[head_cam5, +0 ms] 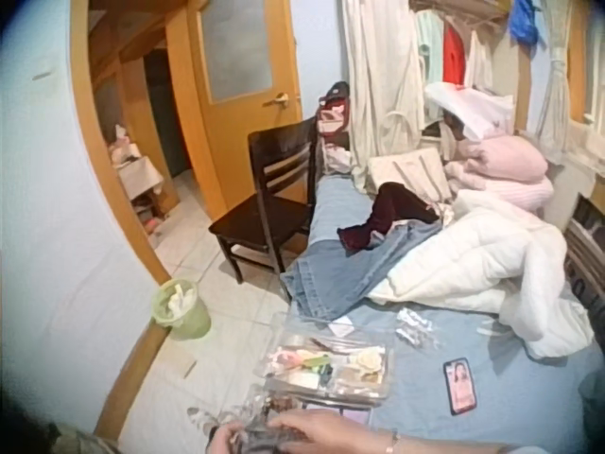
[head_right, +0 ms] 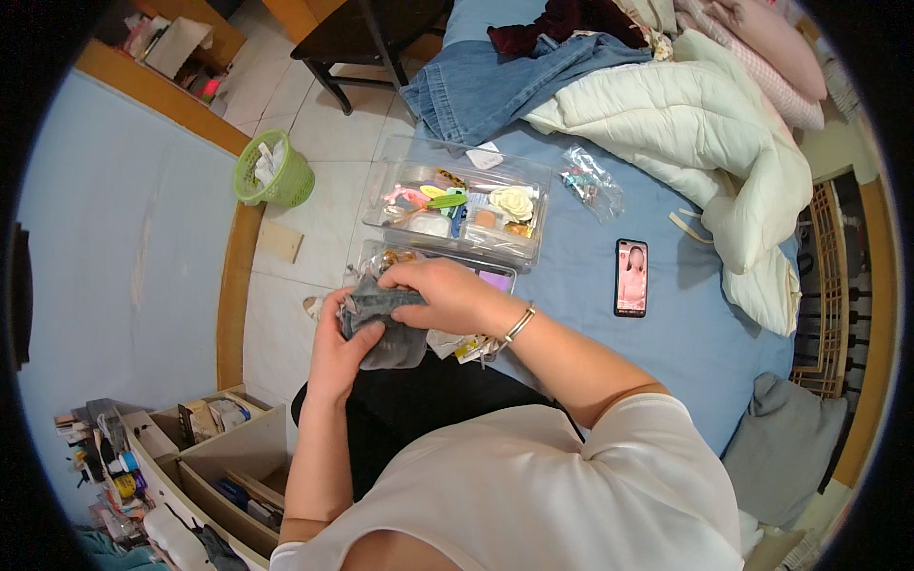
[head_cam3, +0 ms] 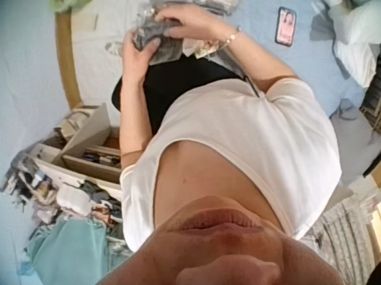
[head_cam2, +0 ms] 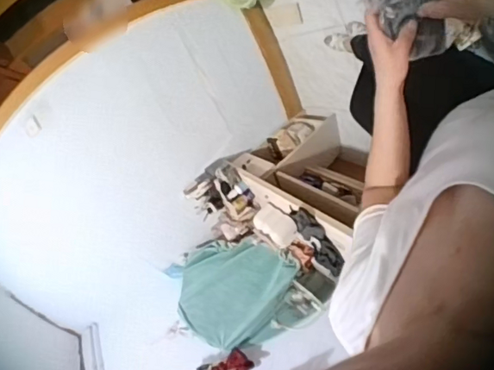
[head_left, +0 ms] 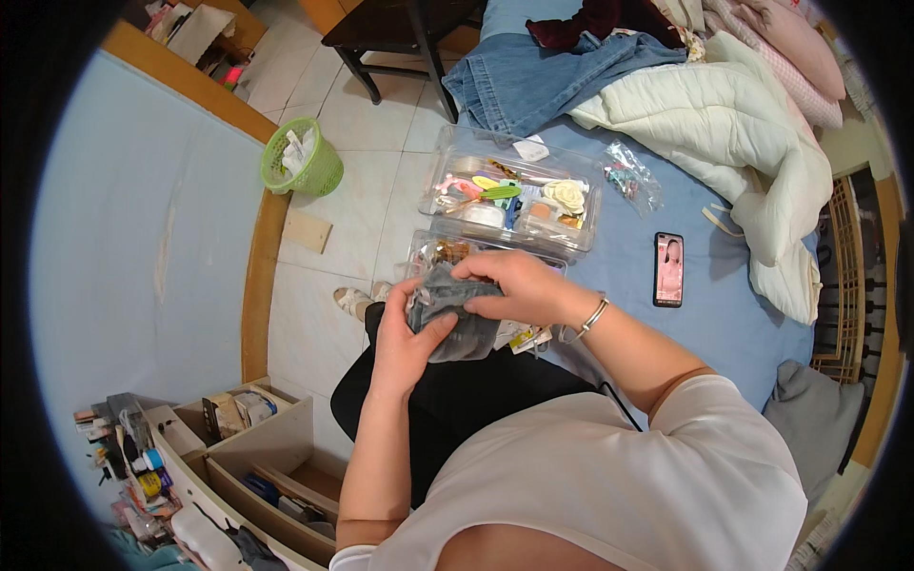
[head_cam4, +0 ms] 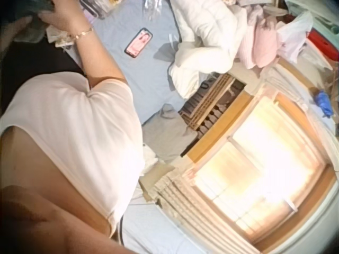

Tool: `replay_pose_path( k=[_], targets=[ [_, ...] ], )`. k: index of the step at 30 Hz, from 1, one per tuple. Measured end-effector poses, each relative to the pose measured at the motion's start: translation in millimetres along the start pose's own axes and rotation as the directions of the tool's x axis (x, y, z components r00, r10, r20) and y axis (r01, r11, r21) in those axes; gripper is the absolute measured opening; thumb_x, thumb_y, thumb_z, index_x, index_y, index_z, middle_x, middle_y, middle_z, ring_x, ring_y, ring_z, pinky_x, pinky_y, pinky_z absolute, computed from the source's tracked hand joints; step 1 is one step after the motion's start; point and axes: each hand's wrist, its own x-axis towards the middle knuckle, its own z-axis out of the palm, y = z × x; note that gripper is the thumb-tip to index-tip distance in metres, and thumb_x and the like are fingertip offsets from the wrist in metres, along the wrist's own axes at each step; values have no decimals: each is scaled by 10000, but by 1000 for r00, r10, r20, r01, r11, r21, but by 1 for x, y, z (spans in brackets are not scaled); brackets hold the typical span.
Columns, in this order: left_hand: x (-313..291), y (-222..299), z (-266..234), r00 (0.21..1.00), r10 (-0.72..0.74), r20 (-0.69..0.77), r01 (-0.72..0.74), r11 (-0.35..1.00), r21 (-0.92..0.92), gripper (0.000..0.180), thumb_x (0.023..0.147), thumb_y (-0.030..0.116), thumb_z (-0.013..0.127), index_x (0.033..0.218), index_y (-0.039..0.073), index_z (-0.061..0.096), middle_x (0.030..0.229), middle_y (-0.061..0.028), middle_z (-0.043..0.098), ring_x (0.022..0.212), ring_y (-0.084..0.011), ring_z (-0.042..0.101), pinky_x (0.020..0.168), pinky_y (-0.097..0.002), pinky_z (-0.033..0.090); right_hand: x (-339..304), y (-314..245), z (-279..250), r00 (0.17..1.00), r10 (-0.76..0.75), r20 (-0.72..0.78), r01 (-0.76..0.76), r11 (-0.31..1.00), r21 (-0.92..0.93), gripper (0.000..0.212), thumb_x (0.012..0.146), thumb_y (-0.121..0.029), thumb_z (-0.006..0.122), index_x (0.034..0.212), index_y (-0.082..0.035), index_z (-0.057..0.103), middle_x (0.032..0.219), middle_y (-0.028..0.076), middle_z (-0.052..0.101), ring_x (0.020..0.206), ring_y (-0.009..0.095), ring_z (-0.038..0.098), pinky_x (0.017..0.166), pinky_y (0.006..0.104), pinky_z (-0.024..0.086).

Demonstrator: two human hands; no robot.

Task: The person sits cross-legged and sorts through various small accessories, including hair clips, a pouch, and packaged items. They open plastic bags, inspect the contents, and place items into a clear plastic organizer box.

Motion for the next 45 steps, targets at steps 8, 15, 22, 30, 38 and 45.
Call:
replay_pose_path(
  k=[8, 15, 22, 30, 38, 45],
  targets=[
    [28, 24, -2, 977, 77, -199, -107, 984, -141, 491, 882, 126, 619, 1312, 31, 404, 1274, -146, 486, 1053, -224, 566, 809, -327, 516, 26, 39, -48, 797, 366, -480, -111, 870, 480, 347, 796, -151, 677, 1080, -3, 543, 846, 60, 598, 771, 140, 588, 696, 309, 500],
    [20, 3, 1, 984, -40, -173, 10, 985, -172, 419, 884, 90, 620, 1264, 14, 460, 1251, -145, 518, 1030, -222, 597, 784, -305, 520, 28, 78, -67, 819, 280, -501, -486, 803, -345, 421, 827, -263, 643, 1160, -19, 559, 970, 172, 666, 853, 319, 644, 753, 381, 512],
    [-4, -34, -17, 964, -148, -222, 103, 974, -202, 319, 899, 104, 611, 1189, 17, 514, 1173, -122, 579, 970, -195, 624, 754, -281, 528, -36, 156, -162, 558, 222, -799, -706, 633, -318, 397, 780, -249, 680, 1121, -59, 605, 1087, 172, 633, 980, 321, 613, 832, 401, 491],
    [-44, -52, -28, 914, -243, -326, 141, 941, -307, 261, 908, 110, 602, 1144, 12, 548, 1065, -113, 630, 924, -185, 638, 742, -269, 529, -68, 218, -147, 347, 545, -763, -938, 213, -274, 704, 674, -340, 790, 1247, -53, 499, 1127, 199, 606, 1029, 332, 595, 862, 417, 483],
    [-51, -52, -28, 918, -237, -318, 133, 940, -316, 256, 911, 110, 599, 1141, 7, 554, 1059, -113, 636, 925, -182, 638, 746, -266, 525, -92, 213, -185, 414, 424, -805, -668, 742, 47, 342, 713, -153, 754, 981, -8, 600, 719, 66, 617, 639, 143, 581, 625, 283, 475],
    [-56, -54, -24, 939, -202, -278, 111, 944, -310, 258, 917, 130, 588, 1147, 18, 555, 1062, -117, 635, 943, -193, 635, 764, -287, 518, -29, 90, -168, 779, 118, -616, -166, 986, -20, 266, 781, -115, 712, 1001, -27, 590, 777, 15, 581, 716, 96, 554, 655, 241, 460]
  ],
)
